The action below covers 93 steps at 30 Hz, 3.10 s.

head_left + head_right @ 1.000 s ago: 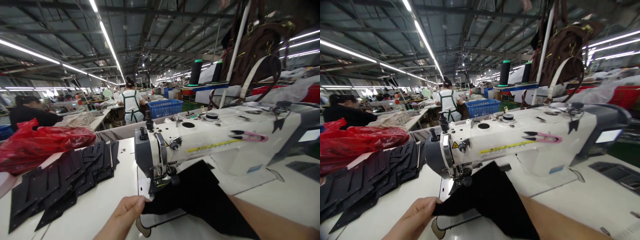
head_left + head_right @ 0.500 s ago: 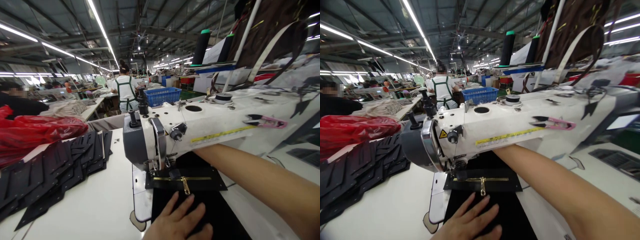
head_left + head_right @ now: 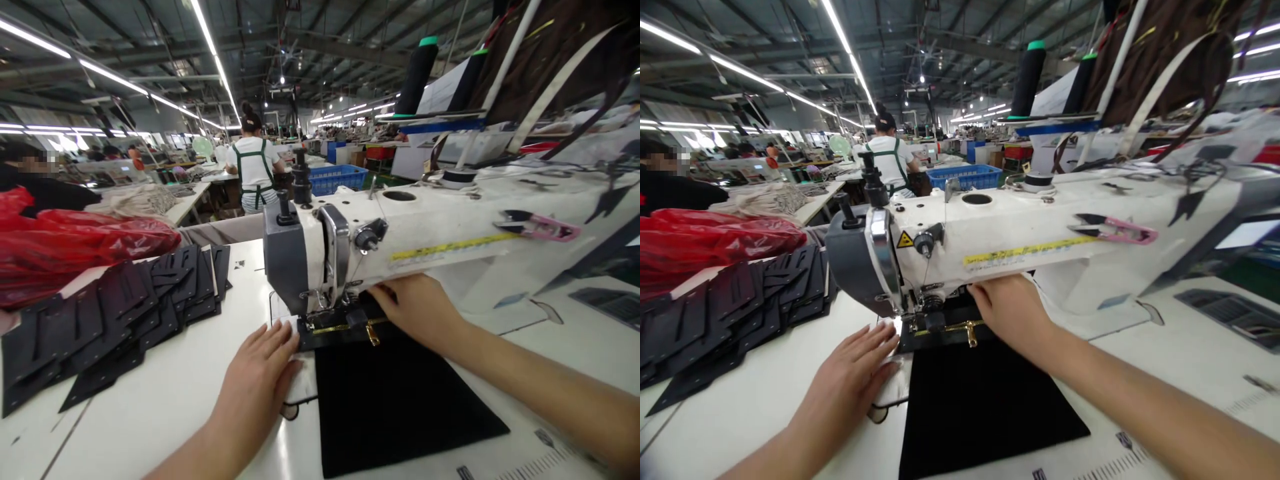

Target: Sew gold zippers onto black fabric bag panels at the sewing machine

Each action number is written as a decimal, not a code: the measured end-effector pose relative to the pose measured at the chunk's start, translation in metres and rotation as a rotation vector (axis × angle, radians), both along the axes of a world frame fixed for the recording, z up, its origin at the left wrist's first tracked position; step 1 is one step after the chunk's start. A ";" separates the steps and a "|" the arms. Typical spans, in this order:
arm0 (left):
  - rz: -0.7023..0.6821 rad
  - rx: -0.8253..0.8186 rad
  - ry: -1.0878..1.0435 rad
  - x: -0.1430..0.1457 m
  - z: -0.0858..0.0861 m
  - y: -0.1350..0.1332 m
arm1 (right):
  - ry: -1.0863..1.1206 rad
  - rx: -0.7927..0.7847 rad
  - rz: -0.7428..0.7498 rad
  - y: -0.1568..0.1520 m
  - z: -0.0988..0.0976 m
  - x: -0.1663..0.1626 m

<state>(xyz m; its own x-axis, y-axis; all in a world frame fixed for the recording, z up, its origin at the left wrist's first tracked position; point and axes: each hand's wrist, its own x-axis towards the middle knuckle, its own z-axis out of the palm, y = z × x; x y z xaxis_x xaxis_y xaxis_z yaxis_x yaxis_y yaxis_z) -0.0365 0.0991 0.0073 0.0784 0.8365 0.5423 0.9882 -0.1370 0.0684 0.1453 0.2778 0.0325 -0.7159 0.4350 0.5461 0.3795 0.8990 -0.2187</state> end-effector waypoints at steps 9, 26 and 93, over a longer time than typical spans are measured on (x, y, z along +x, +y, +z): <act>-0.043 0.038 0.035 0.008 -0.012 0.015 | -0.055 0.047 0.253 -0.056 -0.031 -0.025; -0.070 0.106 0.160 0.012 -0.011 0.020 | -0.029 0.060 0.512 -0.025 -0.033 -0.030; -0.078 0.109 0.115 -0.008 -0.013 0.031 | 0.091 -0.043 0.456 -0.025 -0.036 -0.043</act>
